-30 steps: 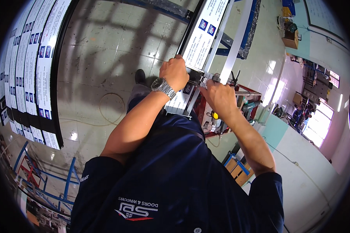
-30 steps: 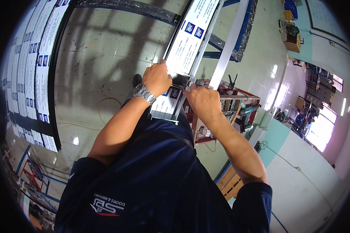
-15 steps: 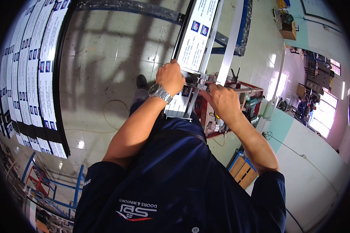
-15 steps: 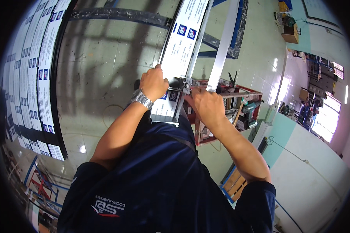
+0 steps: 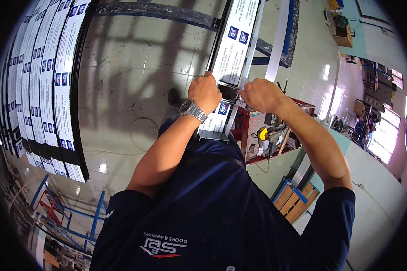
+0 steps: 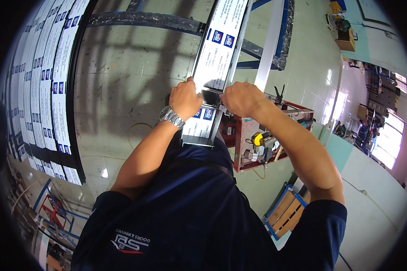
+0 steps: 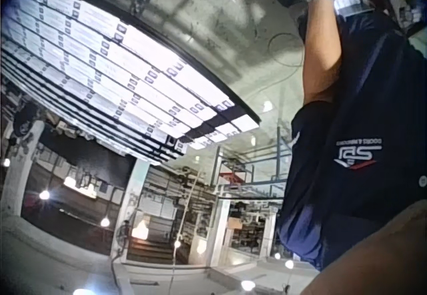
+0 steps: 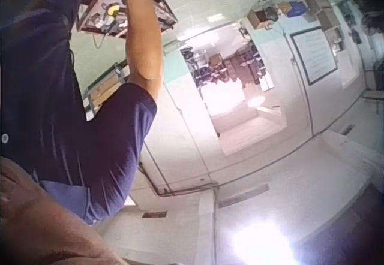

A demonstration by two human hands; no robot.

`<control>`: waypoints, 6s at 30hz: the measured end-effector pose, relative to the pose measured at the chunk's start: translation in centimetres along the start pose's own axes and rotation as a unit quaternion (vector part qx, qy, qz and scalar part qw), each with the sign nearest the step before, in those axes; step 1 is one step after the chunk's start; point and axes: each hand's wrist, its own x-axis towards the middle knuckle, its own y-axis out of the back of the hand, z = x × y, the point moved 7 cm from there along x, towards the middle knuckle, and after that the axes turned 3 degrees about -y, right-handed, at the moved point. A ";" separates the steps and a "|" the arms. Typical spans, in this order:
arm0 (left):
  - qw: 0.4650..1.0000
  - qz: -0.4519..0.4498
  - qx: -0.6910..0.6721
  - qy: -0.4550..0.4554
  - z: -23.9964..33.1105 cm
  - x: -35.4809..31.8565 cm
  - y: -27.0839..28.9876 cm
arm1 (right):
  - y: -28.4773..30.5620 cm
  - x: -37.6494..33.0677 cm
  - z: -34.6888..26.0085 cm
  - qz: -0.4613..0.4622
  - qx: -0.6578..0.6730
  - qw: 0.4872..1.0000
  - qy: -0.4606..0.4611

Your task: Assembling and securing components onto long aluminum frame sections using hand tools and power drivers.

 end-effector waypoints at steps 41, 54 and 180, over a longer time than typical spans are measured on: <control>0.998 0.042 0.054 -0.015 -1.6 0.8 0.0 | -25.7 -14.2 3.3 0.328 0.564 0.727 -0.213; 0.998 0.025 0.049 0.021 -1.5 -0.4 0.0 | -25.2 -13.3 -2.7 0.149 0.702 0.673 -0.176; 0.965 -0.176 -0.184 0.065 -2.1 2.5 -1.2 | -38.1 -29.3 30.4 0.108 0.260 0.754 -0.594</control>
